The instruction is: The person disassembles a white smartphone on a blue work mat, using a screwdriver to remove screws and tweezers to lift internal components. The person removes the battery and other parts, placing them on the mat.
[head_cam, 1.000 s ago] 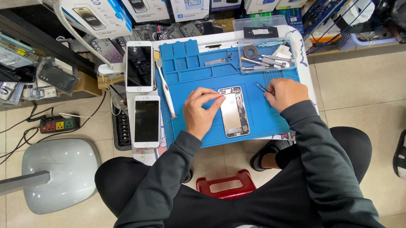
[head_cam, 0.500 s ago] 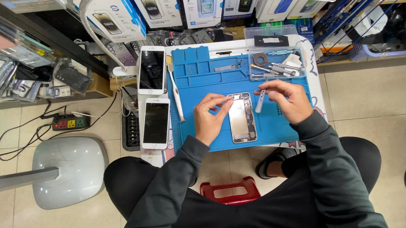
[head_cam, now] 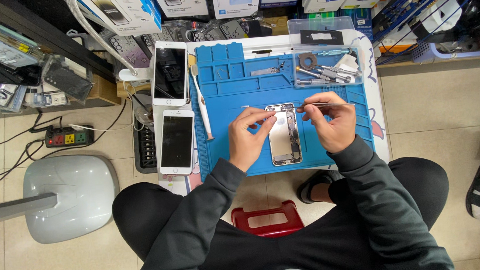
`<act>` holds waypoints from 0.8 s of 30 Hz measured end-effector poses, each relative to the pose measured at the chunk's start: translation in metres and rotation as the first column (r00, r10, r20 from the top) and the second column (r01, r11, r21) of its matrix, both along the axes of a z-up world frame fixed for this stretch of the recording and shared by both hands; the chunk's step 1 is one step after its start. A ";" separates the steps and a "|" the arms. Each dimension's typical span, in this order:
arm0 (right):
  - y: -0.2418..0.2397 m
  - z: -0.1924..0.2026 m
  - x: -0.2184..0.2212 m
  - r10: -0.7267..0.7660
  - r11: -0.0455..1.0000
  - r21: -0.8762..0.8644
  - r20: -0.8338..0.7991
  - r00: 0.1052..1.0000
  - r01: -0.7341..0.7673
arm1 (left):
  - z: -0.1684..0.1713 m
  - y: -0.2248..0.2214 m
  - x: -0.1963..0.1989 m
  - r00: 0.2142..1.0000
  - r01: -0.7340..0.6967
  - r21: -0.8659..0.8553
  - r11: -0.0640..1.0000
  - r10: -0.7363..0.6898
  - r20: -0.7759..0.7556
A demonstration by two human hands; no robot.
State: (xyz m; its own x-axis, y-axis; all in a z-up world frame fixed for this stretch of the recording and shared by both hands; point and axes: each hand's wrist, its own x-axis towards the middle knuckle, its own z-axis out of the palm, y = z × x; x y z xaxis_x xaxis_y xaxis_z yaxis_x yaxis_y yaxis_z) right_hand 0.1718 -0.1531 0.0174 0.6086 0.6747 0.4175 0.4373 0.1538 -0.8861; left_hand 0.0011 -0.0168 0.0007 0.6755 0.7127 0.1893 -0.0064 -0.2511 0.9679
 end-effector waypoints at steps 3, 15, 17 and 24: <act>-0.001 0.010 -0.006 0.022 1.000 -0.006 0.047 0.999 -0.022 | 0.002 0.000 0.000 1.000 -0.002 0.012 1.000 0.002 0.024; 0.002 0.031 -0.021 0.118 0.993 -0.047 0.155 0.981 -0.112 | 0.007 -0.001 0.000 0.996 -0.016 0.077 0.997 0.010 0.087; 0.002 0.032 -0.022 0.124 0.992 -0.056 0.167 0.978 -0.116 | 0.007 -0.001 -0.001 0.996 -0.020 0.080 0.997 0.012 0.092; 0.001 0.033 -0.021 0.133 0.991 -0.057 0.192 0.972 -0.124 | 0.007 0.000 -0.001 0.994 -0.025 0.074 0.997 0.017 0.110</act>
State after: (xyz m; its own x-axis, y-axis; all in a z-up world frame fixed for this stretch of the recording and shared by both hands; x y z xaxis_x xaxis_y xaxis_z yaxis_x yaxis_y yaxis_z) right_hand 0.1509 -0.1525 0.0501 0.4251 0.7628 0.4873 0.5814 0.1824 -0.7929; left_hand -0.0001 -0.0168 0.0077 0.6330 0.7073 0.3148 -0.1052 -0.3242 0.9401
